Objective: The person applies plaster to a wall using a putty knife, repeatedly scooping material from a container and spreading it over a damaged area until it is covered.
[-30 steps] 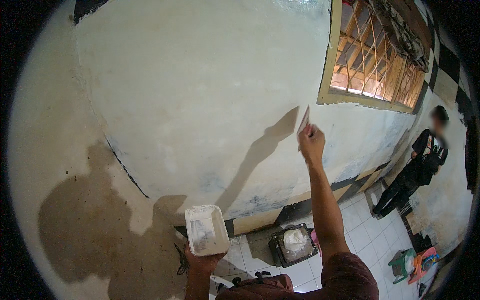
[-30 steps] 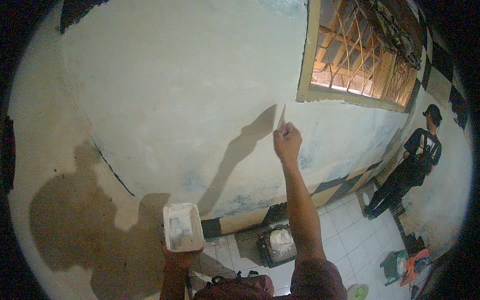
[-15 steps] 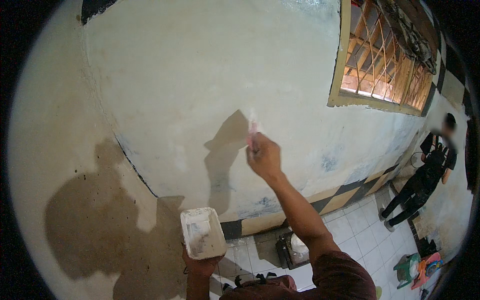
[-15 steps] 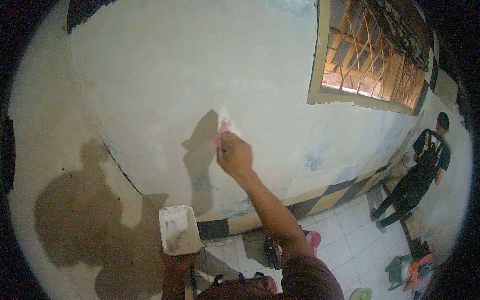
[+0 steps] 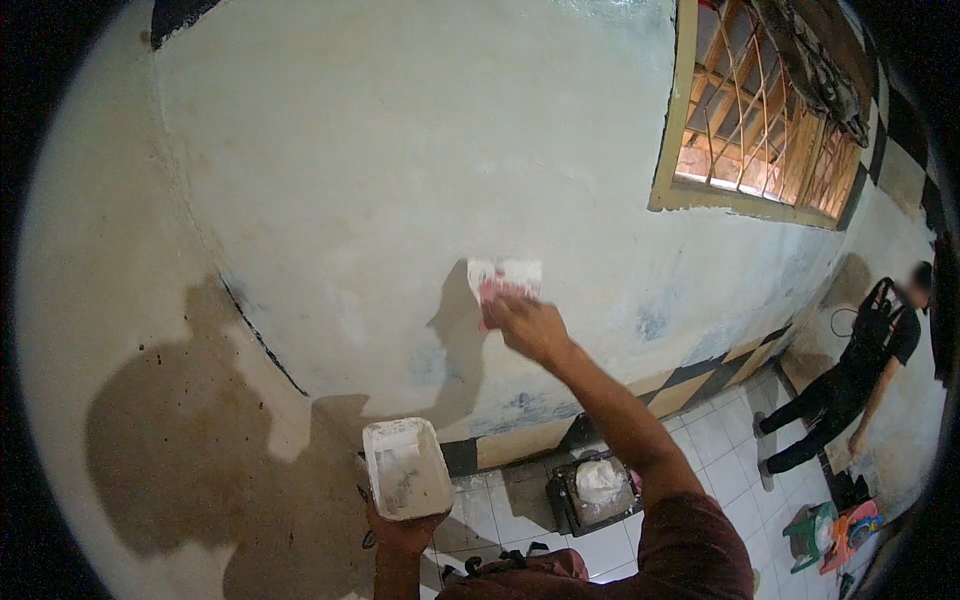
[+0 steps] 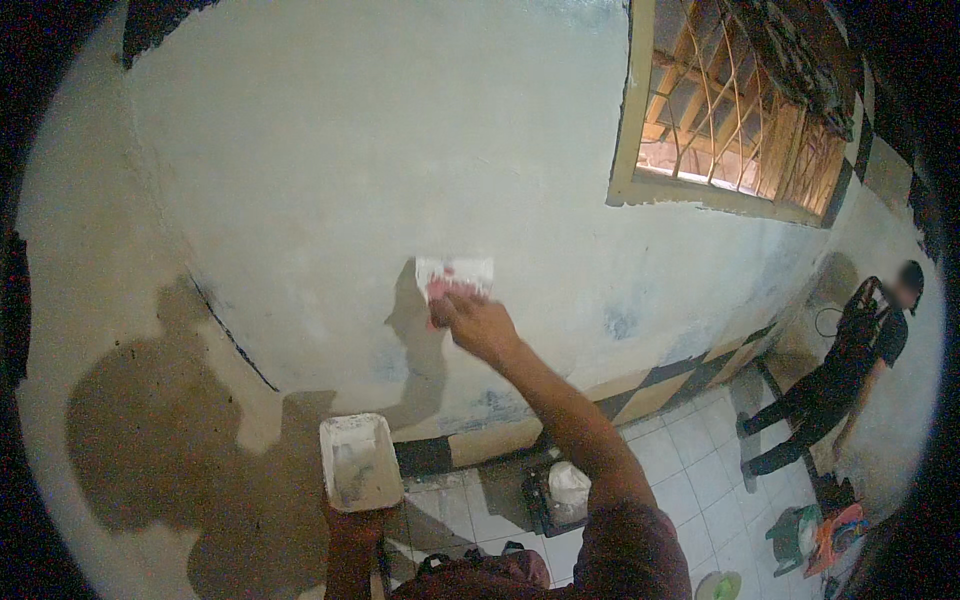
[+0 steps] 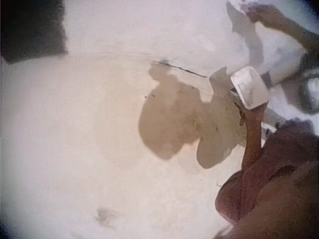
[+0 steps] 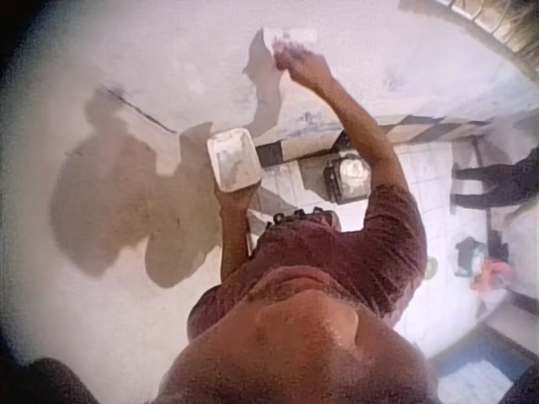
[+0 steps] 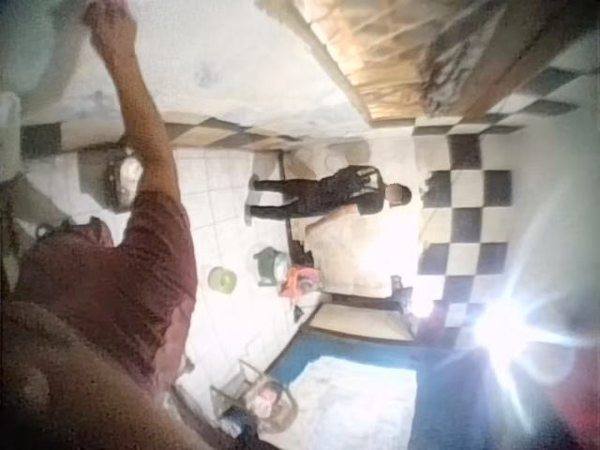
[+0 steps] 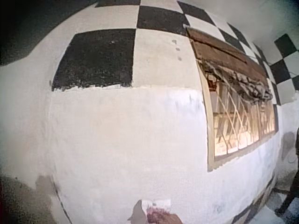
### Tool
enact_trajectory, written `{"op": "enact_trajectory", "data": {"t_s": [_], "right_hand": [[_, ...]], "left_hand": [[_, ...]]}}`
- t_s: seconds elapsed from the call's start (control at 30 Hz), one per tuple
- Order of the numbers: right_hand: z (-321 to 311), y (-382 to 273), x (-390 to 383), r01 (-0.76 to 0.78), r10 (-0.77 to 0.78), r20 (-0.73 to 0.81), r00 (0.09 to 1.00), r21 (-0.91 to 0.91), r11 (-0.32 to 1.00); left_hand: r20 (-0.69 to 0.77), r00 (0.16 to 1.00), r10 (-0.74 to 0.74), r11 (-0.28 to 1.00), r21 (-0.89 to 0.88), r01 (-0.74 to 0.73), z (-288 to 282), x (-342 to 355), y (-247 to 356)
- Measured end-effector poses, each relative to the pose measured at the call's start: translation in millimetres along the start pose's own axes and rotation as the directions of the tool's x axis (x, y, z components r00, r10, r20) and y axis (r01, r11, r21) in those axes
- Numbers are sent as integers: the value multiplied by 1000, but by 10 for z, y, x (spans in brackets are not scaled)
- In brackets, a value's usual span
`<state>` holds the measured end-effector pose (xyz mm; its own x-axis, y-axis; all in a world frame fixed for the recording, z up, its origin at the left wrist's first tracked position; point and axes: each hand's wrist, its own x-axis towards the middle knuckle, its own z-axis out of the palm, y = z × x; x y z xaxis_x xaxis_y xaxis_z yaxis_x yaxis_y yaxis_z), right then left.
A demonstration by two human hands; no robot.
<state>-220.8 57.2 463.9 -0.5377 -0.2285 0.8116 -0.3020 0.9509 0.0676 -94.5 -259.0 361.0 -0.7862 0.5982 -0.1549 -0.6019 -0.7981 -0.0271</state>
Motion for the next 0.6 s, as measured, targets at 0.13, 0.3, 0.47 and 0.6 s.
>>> {"op": "enact_trajectory", "data": {"t_s": [0.13, 0.3, 0.47, 0.6], "right_hand": [[-430, 101, -157, -403, 410, -6, 912, 172, 899], [-969, 967, 163, -546, 633, -524, 570, 334, 768], [-1070, 1215, 544, -567, 610, -546, 574, 272, 777], [-393, 752, 946, -435, 448, -419, 790, 131, 891]], "left_hand": [[66, 997, 28, 992, 118, -35, 12, -8, -14], [-6, 998, 65, 997, 40, -65, -28, -14, 2], [18, 1000, -25, 998, 61, 24, -33, 6, 59], [46, 994, 100, 992, 67, -103, 105, -86, -31]]}}
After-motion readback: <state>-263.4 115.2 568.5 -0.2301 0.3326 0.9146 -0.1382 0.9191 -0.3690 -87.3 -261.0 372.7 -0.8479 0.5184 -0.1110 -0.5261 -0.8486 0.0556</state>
